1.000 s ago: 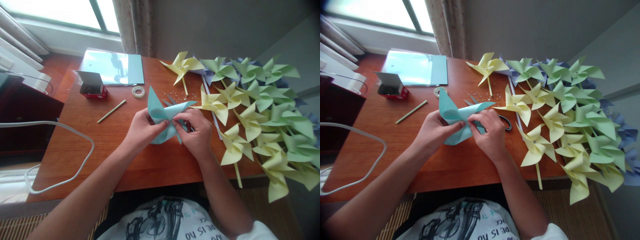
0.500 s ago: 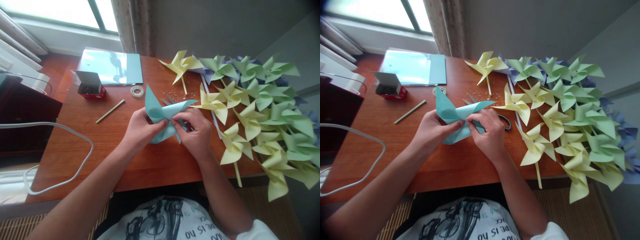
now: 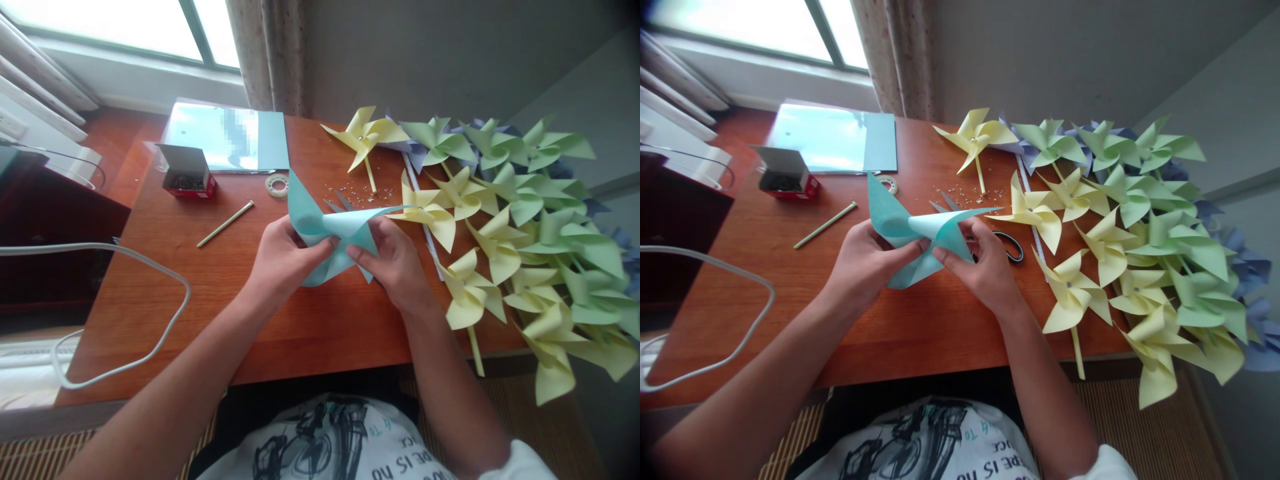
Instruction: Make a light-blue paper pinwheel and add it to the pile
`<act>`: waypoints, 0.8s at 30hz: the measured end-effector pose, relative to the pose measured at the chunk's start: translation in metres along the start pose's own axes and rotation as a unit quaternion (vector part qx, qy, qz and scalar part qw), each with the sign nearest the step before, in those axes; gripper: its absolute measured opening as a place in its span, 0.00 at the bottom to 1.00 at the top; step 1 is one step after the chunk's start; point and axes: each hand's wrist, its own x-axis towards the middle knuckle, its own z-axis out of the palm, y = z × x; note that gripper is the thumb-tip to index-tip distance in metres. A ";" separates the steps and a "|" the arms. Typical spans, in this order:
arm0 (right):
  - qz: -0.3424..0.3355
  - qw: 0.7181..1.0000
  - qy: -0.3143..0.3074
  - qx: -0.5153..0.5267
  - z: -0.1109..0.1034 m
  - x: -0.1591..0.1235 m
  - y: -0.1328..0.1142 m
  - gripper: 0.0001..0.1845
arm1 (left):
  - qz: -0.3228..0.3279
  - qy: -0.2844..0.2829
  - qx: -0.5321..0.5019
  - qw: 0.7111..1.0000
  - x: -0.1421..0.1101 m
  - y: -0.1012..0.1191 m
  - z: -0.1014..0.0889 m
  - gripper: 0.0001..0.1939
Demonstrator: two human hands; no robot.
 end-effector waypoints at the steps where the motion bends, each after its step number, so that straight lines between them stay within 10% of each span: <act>1: 0.010 0.999 -0.003 0.030 0.002 -0.001 0.000 0.15 | 0.004 -0.004 0.001 1.000 -0.001 0.000 0.001 0.09; 24: -0.032 0.995 0.065 -0.075 0.006 -0.003 -0.001 0.07 | 0.053 -0.031 0.050 0.997 0.000 -0.003 0.002 0.07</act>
